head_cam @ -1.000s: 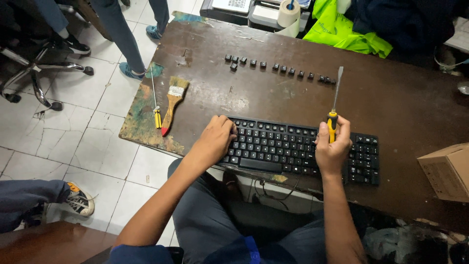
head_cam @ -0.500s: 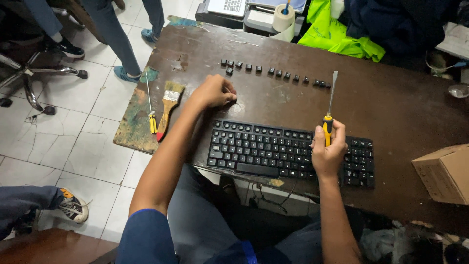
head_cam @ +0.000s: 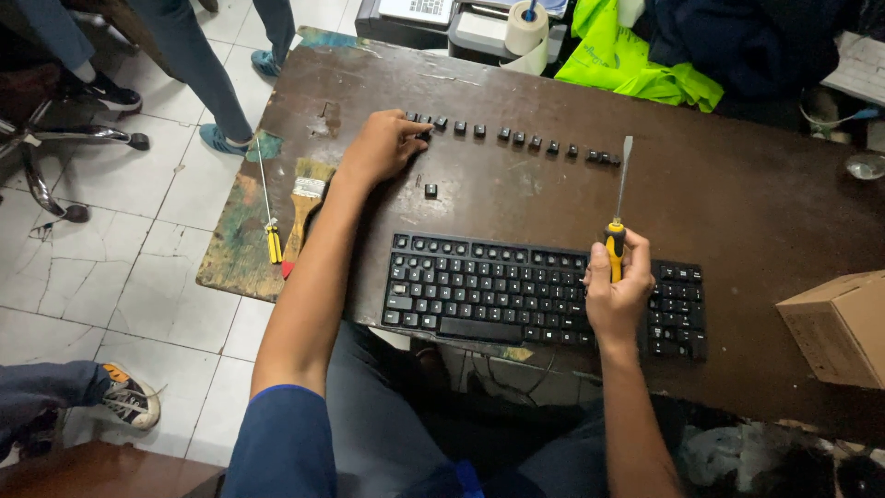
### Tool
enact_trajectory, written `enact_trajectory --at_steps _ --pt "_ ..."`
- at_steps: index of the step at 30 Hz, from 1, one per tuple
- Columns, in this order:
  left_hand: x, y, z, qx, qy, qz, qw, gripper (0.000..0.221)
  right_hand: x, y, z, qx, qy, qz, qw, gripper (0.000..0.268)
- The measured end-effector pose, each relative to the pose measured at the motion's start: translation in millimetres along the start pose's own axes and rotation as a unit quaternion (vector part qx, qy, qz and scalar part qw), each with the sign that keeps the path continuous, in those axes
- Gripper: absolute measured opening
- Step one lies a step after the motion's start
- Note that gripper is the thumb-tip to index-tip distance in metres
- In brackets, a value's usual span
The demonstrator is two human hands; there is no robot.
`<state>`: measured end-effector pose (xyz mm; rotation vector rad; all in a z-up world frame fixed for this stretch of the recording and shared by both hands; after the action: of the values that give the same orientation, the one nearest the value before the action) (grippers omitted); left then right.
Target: Removing individual keycaps from a computer keyboard using a screwdriver and arranging them in an orderly line on a workbench.
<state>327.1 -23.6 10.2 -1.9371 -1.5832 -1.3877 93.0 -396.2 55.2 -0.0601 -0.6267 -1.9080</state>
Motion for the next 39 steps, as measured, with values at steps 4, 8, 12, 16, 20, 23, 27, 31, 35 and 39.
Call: enact_trajectory --at_steps 4,8,12,16,20,23,27,31,35,39 --pt "-2 1 7 0.007 0.004 -0.007 1.000 0.025 -1 1 0 0.012 -0.005 0.004 1.000 0.026" --pt "0 0 7 0.004 0.008 -0.012 1.000 0.025 -1 1 3 0.011 -0.013 0.005 1.000 0.029" --pt "-1 -1 6 -0.004 0.009 -0.009 1.000 0.025 -1 1 3 0.015 -0.006 0.004 1.000 0.027" --pt "4 -3 1 -0.010 0.006 -0.008 1.000 0.025 -2 0 1 0.012 -0.008 0.005 1.000 0.028" --pt "15 -3 -8 -0.038 -0.054 -0.028 0.997 0.036 -1 1 4 0.014 -0.011 0.005 1.000 0.027" --pt "27 -6 -9 -0.042 -0.036 -0.064 0.996 0.031 -1 1 -1 0.015 -0.002 0.000 1.000 0.027" --pt "28 -9 -9 -0.037 -0.018 -0.086 0.995 0.031 -1 2 2 0.014 -0.003 0.001 1.000 0.027" --pt "24 -12 -18 -0.050 -0.003 -0.078 0.996 0.026 -2 2 4 0.015 -0.005 0.006 1.000 0.027" --pt "19 -11 -16 -0.033 0.034 -0.082 0.996 0.023 -3 2 5 0.010 -0.006 0.008 1.000 0.028" --pt "16 -9 -15 -0.017 0.042 -0.088 0.995 0.021 -3 2 1 0.012 -0.008 0.010 1.000 0.029"
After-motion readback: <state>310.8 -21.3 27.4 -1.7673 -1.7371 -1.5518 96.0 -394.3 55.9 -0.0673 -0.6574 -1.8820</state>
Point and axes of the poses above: each hand's wrist, its own y-axis towards the middle knuckle, its own x-axis out of the back of the hand, z = x × y, the point moved 10 cm from there along y, towards the middle knuckle, and after that the axes turned 2 degrees about x, right-handed, at the moved point
